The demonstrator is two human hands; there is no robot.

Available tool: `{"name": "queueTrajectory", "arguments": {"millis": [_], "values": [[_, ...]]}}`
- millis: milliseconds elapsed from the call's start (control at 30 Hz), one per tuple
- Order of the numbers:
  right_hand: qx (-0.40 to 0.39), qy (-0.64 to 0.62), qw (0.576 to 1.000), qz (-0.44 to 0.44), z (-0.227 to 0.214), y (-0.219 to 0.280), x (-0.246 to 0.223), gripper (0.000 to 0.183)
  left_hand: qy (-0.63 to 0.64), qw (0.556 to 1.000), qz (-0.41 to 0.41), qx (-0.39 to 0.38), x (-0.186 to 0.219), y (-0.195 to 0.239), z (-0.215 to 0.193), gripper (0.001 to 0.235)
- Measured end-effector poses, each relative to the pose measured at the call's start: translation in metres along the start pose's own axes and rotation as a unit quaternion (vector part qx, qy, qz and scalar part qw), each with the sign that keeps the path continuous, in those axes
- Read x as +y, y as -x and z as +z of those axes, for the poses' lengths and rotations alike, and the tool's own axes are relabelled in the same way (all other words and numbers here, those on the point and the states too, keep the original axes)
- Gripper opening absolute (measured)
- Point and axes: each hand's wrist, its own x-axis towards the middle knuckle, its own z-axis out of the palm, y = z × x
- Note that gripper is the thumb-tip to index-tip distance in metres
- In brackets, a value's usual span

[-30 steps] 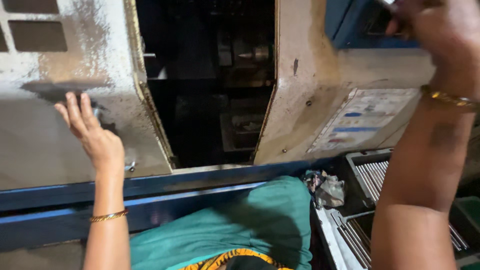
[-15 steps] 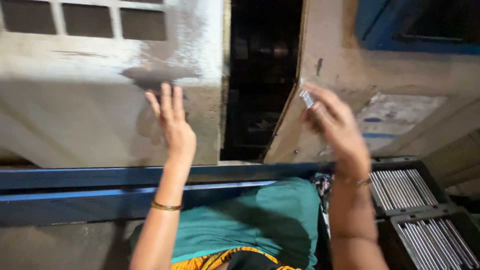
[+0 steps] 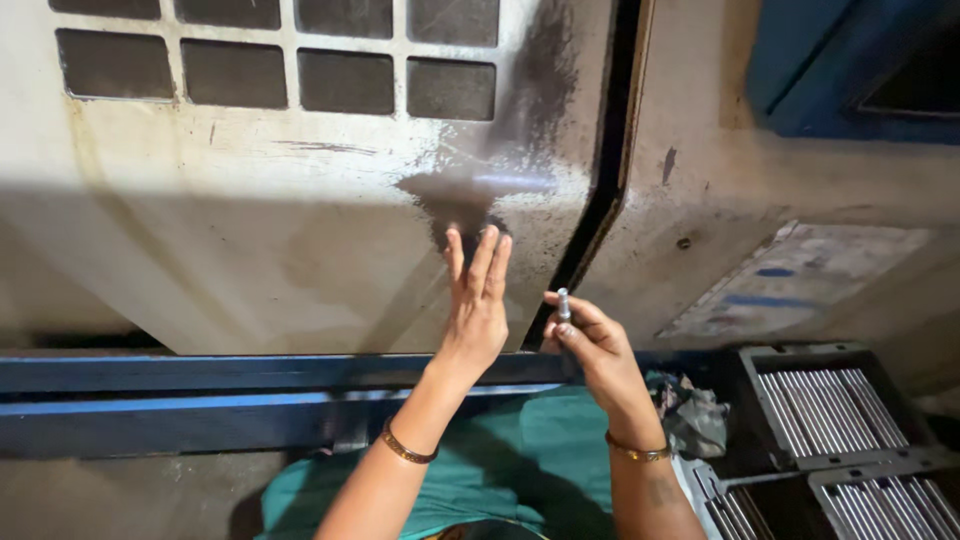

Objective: The person repeatedly picks up metal rods from a tray, wipes them with a cloth, and places them back. The person also uses a metal rod to scrape a latch on a machine door, then wipes the rod again.

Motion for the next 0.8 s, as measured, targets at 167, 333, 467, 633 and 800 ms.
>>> {"name": "queueTrajectory", "arguments": {"millis": [167, 333, 467, 633, 800], "values": [[0.019, 0.001, 0.999, -0.043, 0.019, -0.003, 0.001, 0.037, 0.021, 1.000, 0.016, -0.016, -0.001, -0.002, -0.007, 0.085], [0.021, -0.001, 0.998, -0.063, 0.031, 0.000, -0.003, 0.034, 0.050, 0.998, 0.004, -0.049, 0.005, -0.005, -0.018, 0.090], [0.040, -0.024, 0.997, -0.063, 0.036, 0.002, -0.003, 0.034, 0.086, 0.994, -0.004, -0.066, 0.009, -0.004, -0.029, 0.088], [0.058, -0.063, 0.993, -0.076, 0.042, 0.004, -0.001, 0.032, 0.132, 0.990, -0.033, -0.040, 0.028, 0.015, -0.045, 0.077], [0.047, -0.113, 0.990, -0.071, 0.051, 0.008, 0.010, 0.033, 0.255, 0.954, -0.141, -0.072, 0.050, 0.051, -0.054, 0.063]]}}
